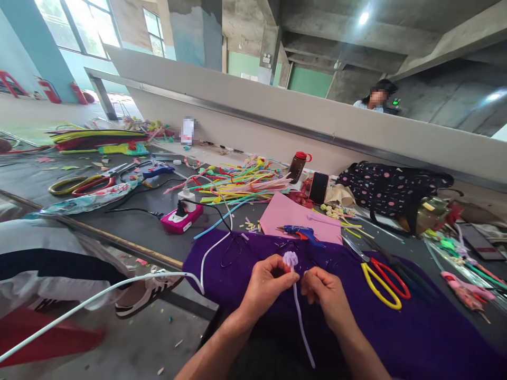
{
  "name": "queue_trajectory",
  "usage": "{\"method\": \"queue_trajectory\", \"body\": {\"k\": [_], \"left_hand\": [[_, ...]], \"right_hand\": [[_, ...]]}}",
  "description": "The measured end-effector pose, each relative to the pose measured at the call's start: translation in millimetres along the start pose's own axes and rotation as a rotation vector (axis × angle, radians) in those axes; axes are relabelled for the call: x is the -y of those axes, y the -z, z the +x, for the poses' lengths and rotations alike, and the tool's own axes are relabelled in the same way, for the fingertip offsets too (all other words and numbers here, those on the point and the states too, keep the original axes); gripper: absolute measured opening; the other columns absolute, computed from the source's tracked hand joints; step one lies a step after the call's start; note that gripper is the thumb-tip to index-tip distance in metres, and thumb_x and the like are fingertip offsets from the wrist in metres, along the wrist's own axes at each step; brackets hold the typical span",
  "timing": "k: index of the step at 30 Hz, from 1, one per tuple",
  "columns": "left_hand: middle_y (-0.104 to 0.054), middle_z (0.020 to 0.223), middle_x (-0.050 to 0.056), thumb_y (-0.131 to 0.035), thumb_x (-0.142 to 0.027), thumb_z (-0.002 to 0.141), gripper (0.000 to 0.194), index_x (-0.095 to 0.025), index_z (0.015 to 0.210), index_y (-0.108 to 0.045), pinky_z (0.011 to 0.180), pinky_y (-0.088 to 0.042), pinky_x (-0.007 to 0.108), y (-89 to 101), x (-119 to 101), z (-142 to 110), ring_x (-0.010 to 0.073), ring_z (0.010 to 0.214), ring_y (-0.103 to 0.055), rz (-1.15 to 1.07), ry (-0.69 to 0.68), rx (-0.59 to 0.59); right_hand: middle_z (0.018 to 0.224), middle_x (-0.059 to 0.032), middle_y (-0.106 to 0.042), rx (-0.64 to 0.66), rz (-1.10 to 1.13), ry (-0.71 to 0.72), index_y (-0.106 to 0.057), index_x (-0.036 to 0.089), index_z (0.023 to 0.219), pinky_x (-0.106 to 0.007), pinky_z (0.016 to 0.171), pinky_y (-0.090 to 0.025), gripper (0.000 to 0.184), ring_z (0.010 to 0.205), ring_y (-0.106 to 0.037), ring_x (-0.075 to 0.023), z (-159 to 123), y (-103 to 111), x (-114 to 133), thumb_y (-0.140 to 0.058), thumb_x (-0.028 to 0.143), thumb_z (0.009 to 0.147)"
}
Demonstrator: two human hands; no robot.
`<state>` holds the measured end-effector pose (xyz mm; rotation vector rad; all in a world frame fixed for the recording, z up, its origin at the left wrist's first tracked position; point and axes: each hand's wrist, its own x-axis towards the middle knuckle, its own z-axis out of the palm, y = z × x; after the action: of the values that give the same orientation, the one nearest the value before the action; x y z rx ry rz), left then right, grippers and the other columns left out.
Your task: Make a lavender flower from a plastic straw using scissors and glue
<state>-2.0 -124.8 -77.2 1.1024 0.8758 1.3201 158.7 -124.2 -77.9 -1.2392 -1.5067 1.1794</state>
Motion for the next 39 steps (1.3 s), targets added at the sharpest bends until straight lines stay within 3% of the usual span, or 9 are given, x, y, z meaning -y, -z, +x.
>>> {"method": "queue_trajectory", "body": {"k": [7,12,18,22,27,31,39], "left_hand": [[-0.059,0.065,0.001,-0.070,-0.024,0.066,0.011,-0.015,0.064,-0.063,0.057,-0.038,0.022,-1.4,-1,-3,0.0127,0.060,-0.051,0.151,-0.057,-0.018],[-0.060,0.068,0.001,-0.067,-0.022,0.069,0.008,-0.016,0.065,-0.062,0.058,-0.038,0.023,-2.4,-3,-4,0.0136,0.063,-0.052,0.294,-0.148,-0.038],[-0.056,0.067,0.000,-0.066,-0.022,0.070,0.010,-0.017,0.064,-0.060,0.058,-0.037,0.023,-3.4,-6,-6,0.0130,0.063,-0.050,0.360,-0.184,-0.063],[-0.058,0.069,0.000,-0.068,-0.022,0.068,0.008,-0.016,0.070,-0.062,0.060,-0.040,0.023,-2.7,-6,-6,0.0129,0.063,-0.051,0.239,-0.135,-0.043],[-0.065,0.087,0.004,-0.074,-0.022,0.063,0.050,-0.019,0.110,-0.059,0.062,-0.046,0.025,-0.8,-11,-9,0.0141,0.066,-0.058,-0.160,0.051,0.093],[-0.067,0.092,0.007,-0.073,-0.021,0.065,0.040,-0.017,0.104,-0.065,0.070,-0.046,0.027,-2.2,-15,-13,0.0165,0.077,-0.059,-0.261,0.040,0.113],[-0.068,0.081,0.004,-0.072,-0.020,0.069,0.029,-0.017,0.097,-0.068,0.067,-0.047,0.026,-3.8,-12,-17,0.0133,0.068,-0.059,-0.253,0.013,0.084]], "right_hand": [[0.058,0.0044,-0.053,-0.029,0.025,0.037,-0.063,0.018,0.084,-0.021,0.044,-0.029,0.023,0.047,-0.043,-0.0092,1,-1,-2,-0.061,0.040,0.079],[0.049,0.0059,-0.046,0.029,0.024,0.058,-0.063,0.016,0.075,-0.021,0.046,-0.030,0.025,0.046,-0.040,-0.0079,-4,-2,-1,-0.056,0.038,0.083],[0.059,0.0047,-0.051,0.136,0.058,0.069,-0.062,0.017,0.082,-0.020,0.049,-0.035,0.020,0.051,-0.044,-0.0087,-9,-6,4,-0.063,0.037,0.077],[0.054,0.0059,-0.048,0.134,0.060,0.059,-0.059,0.017,0.074,-0.019,0.047,-0.033,0.021,0.048,-0.042,-0.0077,-8,-8,5,-0.063,0.037,0.078],[0.051,0.0065,-0.048,0.175,0.097,0.046,-0.058,0.017,0.072,-0.018,0.044,-0.028,0.021,0.043,-0.037,-0.0060,-7,-4,4,-0.060,0.035,0.081],[0.052,0.0062,-0.048,0.211,0.113,0.059,-0.059,0.017,0.071,-0.018,0.044,-0.029,0.021,0.044,-0.038,-0.0060,-7,-2,3,-0.062,0.036,0.080],[0.056,0.0052,-0.051,0.230,0.122,0.087,-0.060,0.017,0.071,-0.019,0.046,-0.032,0.018,0.047,-0.042,-0.0069,-9,-4,5,-0.064,0.033,0.079]]}}
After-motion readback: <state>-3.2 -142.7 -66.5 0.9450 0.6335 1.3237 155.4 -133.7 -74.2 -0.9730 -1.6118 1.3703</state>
